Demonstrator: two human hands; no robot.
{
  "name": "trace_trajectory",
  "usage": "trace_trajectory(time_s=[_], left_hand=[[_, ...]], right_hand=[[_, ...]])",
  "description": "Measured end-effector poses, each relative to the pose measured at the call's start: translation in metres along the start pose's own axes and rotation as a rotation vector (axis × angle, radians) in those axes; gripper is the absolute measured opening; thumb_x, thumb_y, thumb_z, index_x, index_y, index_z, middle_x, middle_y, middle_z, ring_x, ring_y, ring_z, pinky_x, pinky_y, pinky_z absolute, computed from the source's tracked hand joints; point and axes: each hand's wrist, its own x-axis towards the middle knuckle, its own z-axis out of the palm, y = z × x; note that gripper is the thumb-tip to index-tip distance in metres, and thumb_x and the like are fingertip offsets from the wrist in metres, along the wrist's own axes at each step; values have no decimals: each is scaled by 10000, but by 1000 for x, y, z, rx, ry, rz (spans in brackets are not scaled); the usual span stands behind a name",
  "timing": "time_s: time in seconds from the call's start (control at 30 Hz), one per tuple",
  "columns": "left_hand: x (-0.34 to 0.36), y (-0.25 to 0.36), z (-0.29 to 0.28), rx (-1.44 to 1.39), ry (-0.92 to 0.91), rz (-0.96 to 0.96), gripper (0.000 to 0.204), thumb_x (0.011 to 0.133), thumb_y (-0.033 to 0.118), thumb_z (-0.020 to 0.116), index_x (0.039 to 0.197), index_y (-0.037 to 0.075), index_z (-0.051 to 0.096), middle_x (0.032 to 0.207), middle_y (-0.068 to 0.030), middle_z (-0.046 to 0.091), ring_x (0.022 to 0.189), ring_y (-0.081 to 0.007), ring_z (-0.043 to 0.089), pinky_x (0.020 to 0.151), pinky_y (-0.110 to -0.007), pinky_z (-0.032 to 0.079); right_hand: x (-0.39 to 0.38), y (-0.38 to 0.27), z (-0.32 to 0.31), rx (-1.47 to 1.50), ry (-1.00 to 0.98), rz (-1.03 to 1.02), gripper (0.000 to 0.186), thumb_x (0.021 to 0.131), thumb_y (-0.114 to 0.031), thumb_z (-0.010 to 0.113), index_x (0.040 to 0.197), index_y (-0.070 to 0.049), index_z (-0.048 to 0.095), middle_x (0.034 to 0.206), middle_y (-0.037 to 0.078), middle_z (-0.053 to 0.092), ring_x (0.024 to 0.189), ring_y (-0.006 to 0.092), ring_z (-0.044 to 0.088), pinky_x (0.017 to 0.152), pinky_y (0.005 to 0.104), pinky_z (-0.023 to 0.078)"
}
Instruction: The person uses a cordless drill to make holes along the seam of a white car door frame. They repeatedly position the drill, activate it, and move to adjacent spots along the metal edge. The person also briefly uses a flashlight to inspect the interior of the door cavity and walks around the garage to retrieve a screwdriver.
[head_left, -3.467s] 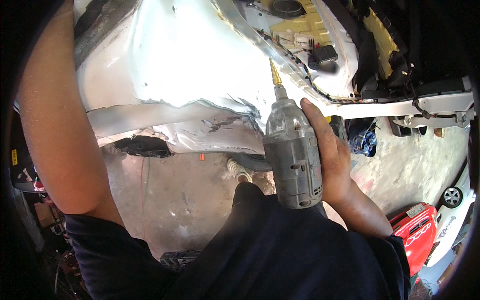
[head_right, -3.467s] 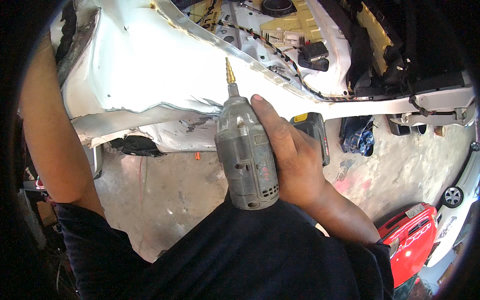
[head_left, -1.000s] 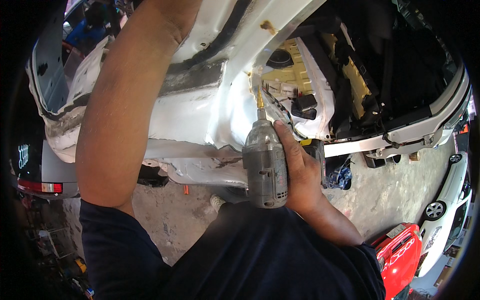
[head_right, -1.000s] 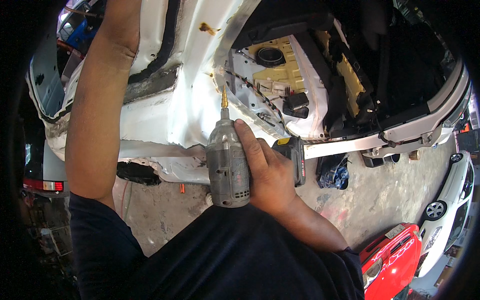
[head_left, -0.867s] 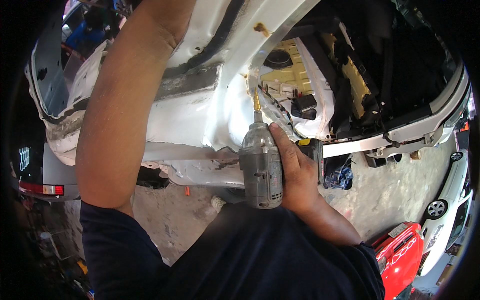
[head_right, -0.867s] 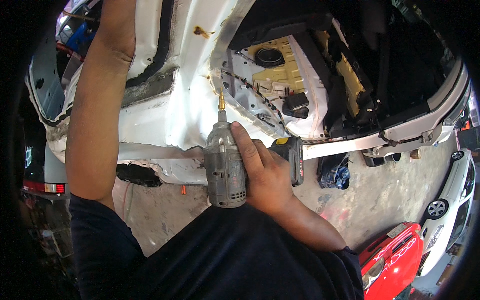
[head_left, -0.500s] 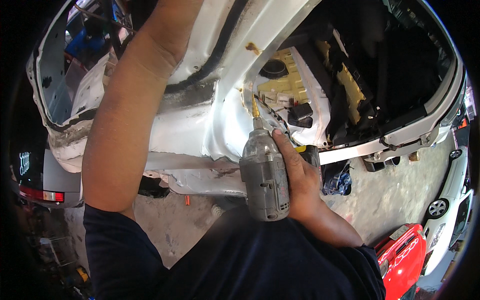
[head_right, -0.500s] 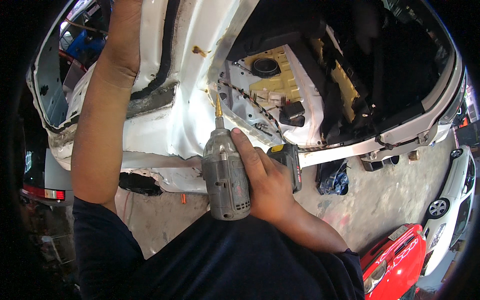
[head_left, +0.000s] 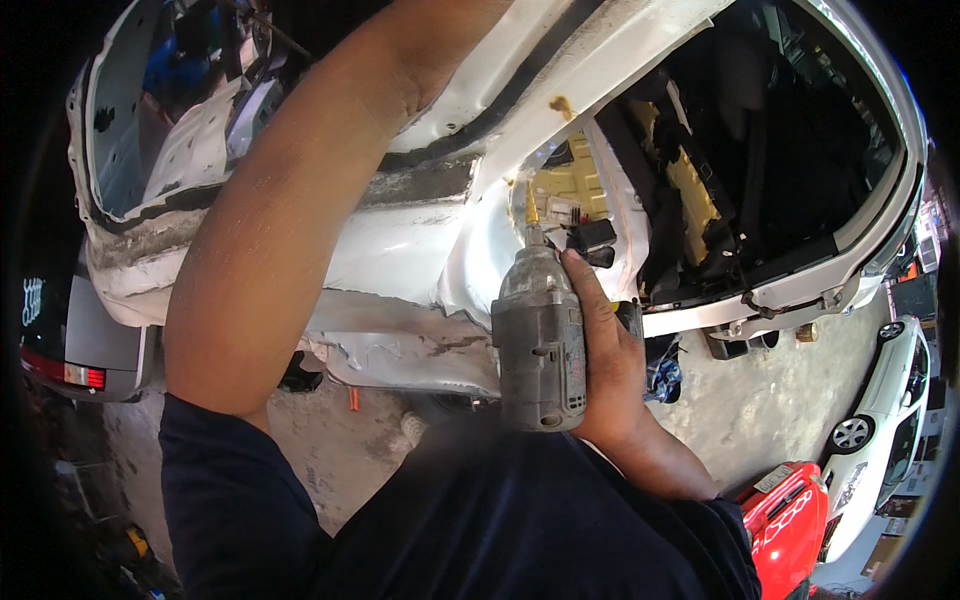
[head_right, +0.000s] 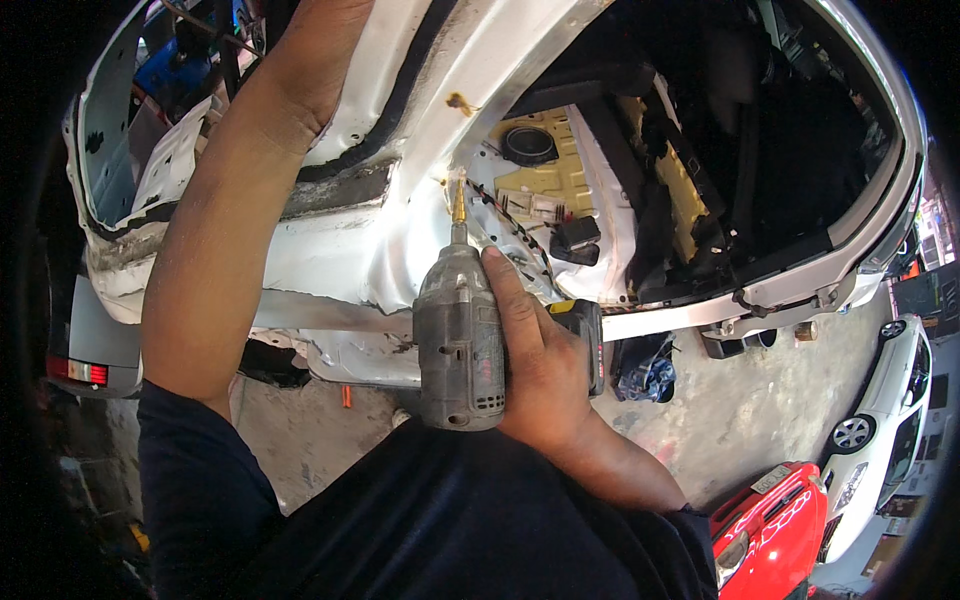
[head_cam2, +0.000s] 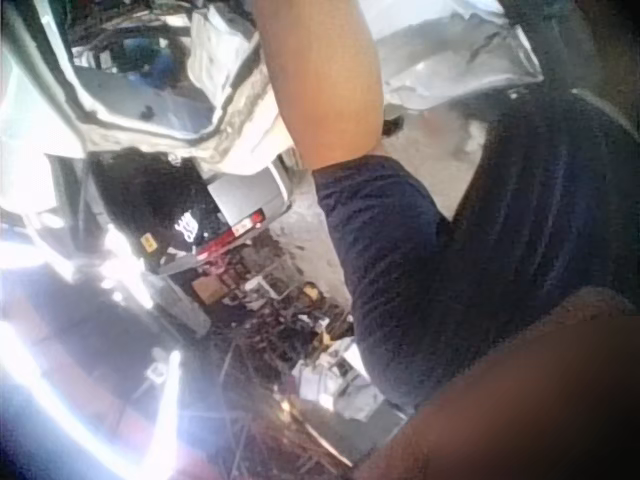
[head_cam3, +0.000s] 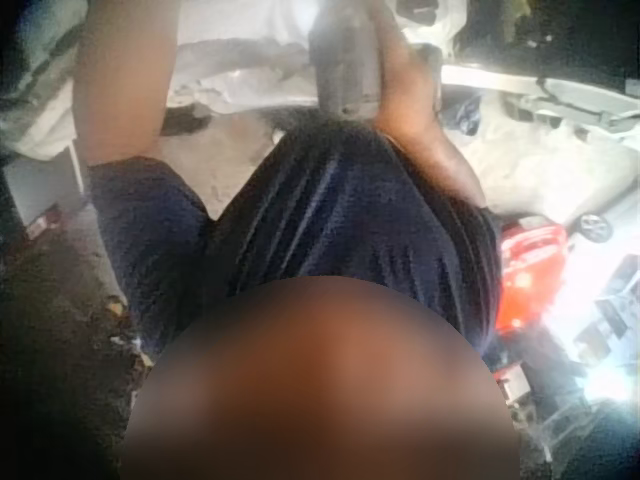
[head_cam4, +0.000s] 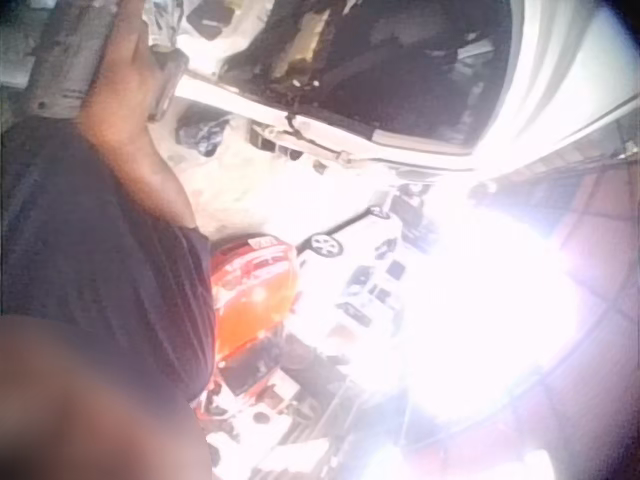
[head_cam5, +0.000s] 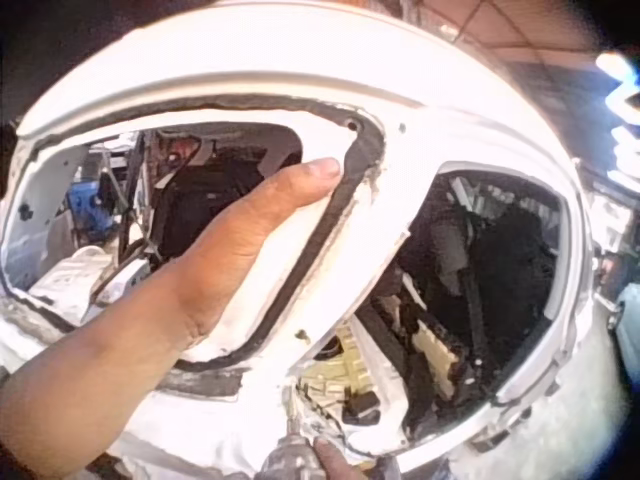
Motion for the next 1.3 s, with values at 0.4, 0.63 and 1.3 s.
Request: trace_trajectory(time_s=[0.4,0.63,1.3], left_hand=[[-5,13,10,-13,43,-89,920,995,685,584,1581,-16,477,1477,-308,557,1293,-360,585,1061,-430,505],[22,-10,-17,-235,36,-203,581,1020,583,637,1258,65,749,1023,-95,766,844,-185,698,779,-331,584],[-12,20,-33,706,-100,-480,1224,855,906,611,1659,23,343,1574,-310,517,1407,-466,571,1155,-490,500]], right_hand=[[3,-22,-2,-47,-49,175,1039,803,-258,872,1667,-78,324,1262,271,736,1123,464,742,976,511,589],[-2,-31,20,-102,121,164,951,822,-165,837,1645,-64,373,1239,258,754,1101,425,765,952,453,603],[6,-72,61,154,523,246,830,816,-97,833,1562,-13,480,1239,220,771,1141,340,774,1007,381,573]])
